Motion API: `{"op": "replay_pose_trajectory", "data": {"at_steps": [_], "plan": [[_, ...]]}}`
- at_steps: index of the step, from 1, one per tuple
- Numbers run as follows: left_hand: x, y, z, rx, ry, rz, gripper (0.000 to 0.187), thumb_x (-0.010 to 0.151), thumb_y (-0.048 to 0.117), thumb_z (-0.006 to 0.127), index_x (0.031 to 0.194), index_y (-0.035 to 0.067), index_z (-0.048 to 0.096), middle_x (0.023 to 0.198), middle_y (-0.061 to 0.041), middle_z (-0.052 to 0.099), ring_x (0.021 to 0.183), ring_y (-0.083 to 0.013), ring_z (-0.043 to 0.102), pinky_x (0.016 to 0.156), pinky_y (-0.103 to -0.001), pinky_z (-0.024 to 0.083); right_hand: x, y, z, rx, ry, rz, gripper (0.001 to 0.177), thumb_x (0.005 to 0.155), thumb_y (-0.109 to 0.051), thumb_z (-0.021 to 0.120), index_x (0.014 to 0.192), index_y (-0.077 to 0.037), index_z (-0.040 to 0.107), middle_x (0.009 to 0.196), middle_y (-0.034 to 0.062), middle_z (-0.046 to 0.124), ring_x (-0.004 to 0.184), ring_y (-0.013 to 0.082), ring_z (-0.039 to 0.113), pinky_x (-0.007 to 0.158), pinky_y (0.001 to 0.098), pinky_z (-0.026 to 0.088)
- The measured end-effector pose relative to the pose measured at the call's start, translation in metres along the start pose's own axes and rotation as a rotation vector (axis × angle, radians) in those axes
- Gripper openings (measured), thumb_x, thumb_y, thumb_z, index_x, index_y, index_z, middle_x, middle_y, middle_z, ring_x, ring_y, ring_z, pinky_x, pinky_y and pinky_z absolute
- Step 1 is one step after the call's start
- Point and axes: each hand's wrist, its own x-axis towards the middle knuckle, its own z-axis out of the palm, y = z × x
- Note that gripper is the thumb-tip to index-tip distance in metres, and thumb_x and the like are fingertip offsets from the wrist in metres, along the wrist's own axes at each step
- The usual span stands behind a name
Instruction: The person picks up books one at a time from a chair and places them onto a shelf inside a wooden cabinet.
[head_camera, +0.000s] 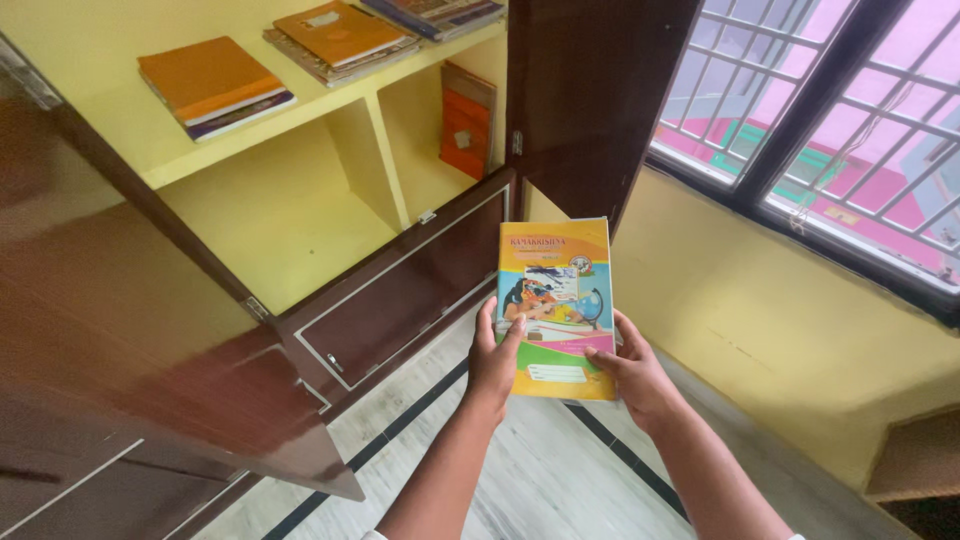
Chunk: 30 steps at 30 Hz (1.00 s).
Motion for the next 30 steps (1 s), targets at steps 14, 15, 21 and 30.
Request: {"op": "replay_pose_trajectory", "data": {"at_steps": [14,15,21,30], "plan": [[0.025,0.005,-0.043,-0.051,0.104,0.032,0.065,0.094,0.027,0.064,0.153,0.021,0.038,0.141,-0.008,0.061,0.124,-0.0191,0.062,0.103,-0.035,0.049,0.045,0.008,0.048,-0.022,-0.085,0.071,0.068,0.089,0.002,0.064,0.151,-0.014,0.043,0.123,0.0123,0.071,0.107,0.0207,0.07,0.09,0.0383,0.058],[0.028,0.003,-0.045,-0.057,0.114,0.046,0.064,0.095,0.027,0.064,0.153,0.021,0.038,0.14,-0.008,0.061,0.124,-0.0193,0.062,0.102,-0.035,0.049,0.05,0.01,0.048,-0.015,-0.112,0.065,0.068,0.089,0.003,0.065,0.151,-0.013,0.043,0.124,0.0124,0.071,0.107,0.0209,0.07,0.09,0.0383,0.057],[0.056,-0.004,-0.045,-0.128,0.159,0.079,0.055,0.093,0.025,0.065,0.145,0.018,0.048,0.137,-0.01,0.066,0.12,-0.0193,0.064,0.1,-0.036,0.052,0.082,0.017,0.048,-0.004,-0.161,0.06,0.068,0.086,0.003,0.066,0.148,-0.015,0.044,0.127,0.0081,0.071,0.112,0.0171,0.07,0.095,0.0352,0.057],[0.1,-0.004,-0.025,-0.092,0.257,-0.016,0.058,0.094,0.026,0.065,0.148,0.023,0.045,0.137,-0.007,0.064,0.119,-0.0176,0.065,0.098,-0.035,0.052,0.144,0.008,0.033,-0.029,-0.195,0.163,0.064,0.088,0.0,0.066,0.147,-0.014,0.045,0.124,0.0119,0.071,0.111,0.0202,0.069,0.094,0.0385,0.056]]}}
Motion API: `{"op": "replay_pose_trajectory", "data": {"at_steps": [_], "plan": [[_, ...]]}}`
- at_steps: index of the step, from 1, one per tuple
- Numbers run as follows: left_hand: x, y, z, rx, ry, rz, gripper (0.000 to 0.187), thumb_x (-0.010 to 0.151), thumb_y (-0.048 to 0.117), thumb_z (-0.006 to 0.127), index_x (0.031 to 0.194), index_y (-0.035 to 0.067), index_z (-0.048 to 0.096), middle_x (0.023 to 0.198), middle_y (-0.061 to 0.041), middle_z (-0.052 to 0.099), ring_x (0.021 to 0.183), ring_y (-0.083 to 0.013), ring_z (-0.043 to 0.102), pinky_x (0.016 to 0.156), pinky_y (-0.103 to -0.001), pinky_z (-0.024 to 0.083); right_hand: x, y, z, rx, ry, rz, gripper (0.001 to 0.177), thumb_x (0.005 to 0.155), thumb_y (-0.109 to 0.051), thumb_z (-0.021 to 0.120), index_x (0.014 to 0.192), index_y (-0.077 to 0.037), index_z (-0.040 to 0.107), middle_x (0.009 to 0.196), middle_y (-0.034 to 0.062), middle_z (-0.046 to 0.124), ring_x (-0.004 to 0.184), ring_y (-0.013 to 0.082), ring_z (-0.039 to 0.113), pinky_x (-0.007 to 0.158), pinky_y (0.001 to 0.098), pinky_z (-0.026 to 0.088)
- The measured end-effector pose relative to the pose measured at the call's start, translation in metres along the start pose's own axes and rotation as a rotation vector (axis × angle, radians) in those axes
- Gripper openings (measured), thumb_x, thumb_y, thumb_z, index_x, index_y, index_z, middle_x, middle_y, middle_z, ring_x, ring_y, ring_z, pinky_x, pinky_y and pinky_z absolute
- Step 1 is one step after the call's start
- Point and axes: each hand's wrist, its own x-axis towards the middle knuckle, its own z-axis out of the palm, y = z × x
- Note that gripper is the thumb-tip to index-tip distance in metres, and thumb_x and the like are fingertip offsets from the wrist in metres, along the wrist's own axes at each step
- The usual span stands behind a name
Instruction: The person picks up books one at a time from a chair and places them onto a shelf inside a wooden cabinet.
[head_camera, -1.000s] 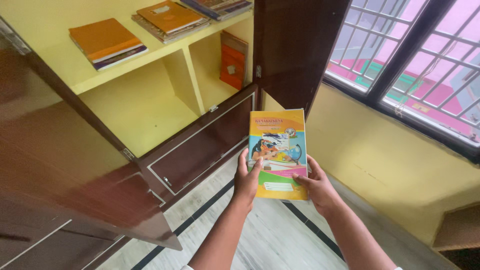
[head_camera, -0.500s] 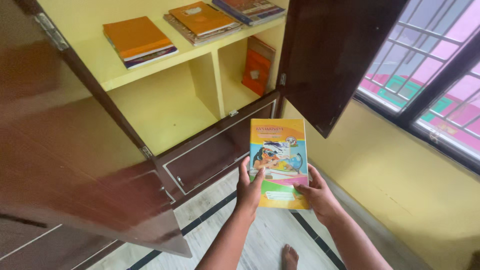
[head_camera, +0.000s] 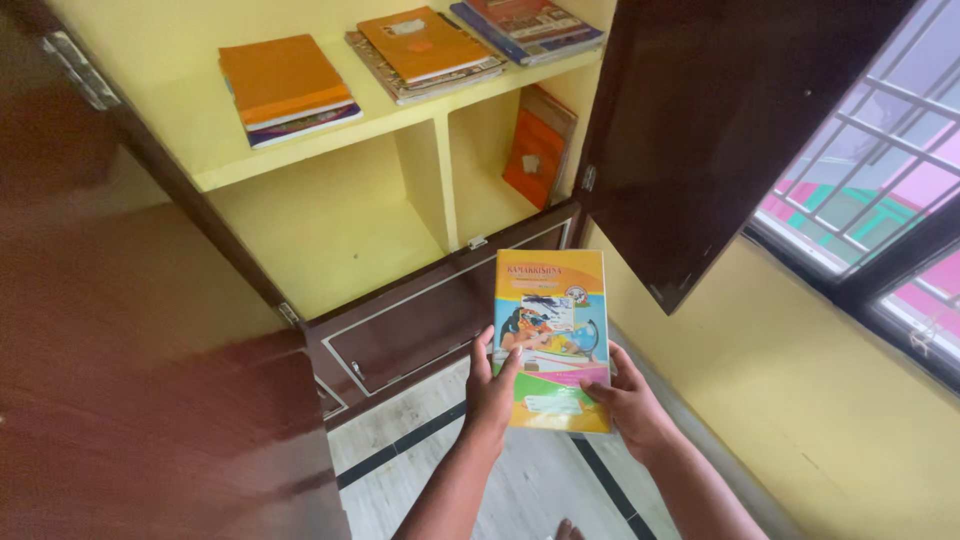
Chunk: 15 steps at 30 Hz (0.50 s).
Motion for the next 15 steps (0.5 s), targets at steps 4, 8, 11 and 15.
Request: {"op": "replay_pose_trajectory", "data": {"at_steps": [4,8,11,15], "plan": [[0.017,0.002,0.02,-0.017,0.03,-0.006,0.059,0.094,0.027,0.065,0.149,0.023,0.044,0.138,-0.007,0.064,0.12,-0.0187,0.065,0.098,-0.035,0.053,0.023,-0.014,-0.012,-0.024,-0.026,0.009,0.063,0.088,0.0,0.066,0.146,-0.014,0.045,0.124,0.0133,0.071,0.109,0.0216,0.07,0.093,0.0394,0.057],[0.03,0.006,0.038,0.013,0.059,-0.043,0.059,0.094,0.028,0.065,0.149,0.025,0.043,0.14,-0.005,0.063,0.122,-0.0176,0.064,0.099,-0.035,0.051,0.044,-0.027,-0.026,-0.027,-0.033,0.048,0.062,0.089,0.0,0.065,0.146,-0.012,0.045,0.123,0.0145,0.071,0.11,0.0227,0.07,0.095,0.0407,0.058],[0.042,0.004,0.051,-0.01,0.083,-0.043,0.059,0.093,0.029,0.065,0.149,0.025,0.044,0.14,-0.006,0.064,0.122,-0.0181,0.064,0.098,-0.035,0.052,0.062,-0.03,-0.038,-0.026,-0.076,0.037,0.064,0.09,0.0,0.065,0.149,-0.012,0.043,0.123,0.0147,0.071,0.112,0.023,0.069,0.096,0.0413,0.057],[0.058,-0.005,0.063,-0.007,0.137,-0.001,0.06,0.093,0.031,0.067,0.148,0.023,0.045,0.14,-0.007,0.064,0.122,-0.0188,0.064,0.099,-0.036,0.052,0.089,-0.034,-0.052,-0.04,-0.133,0.017,0.067,0.089,0.0,0.065,0.15,-0.012,0.041,0.126,0.0126,0.071,0.115,0.0221,0.067,0.1,0.0404,0.054]]}}
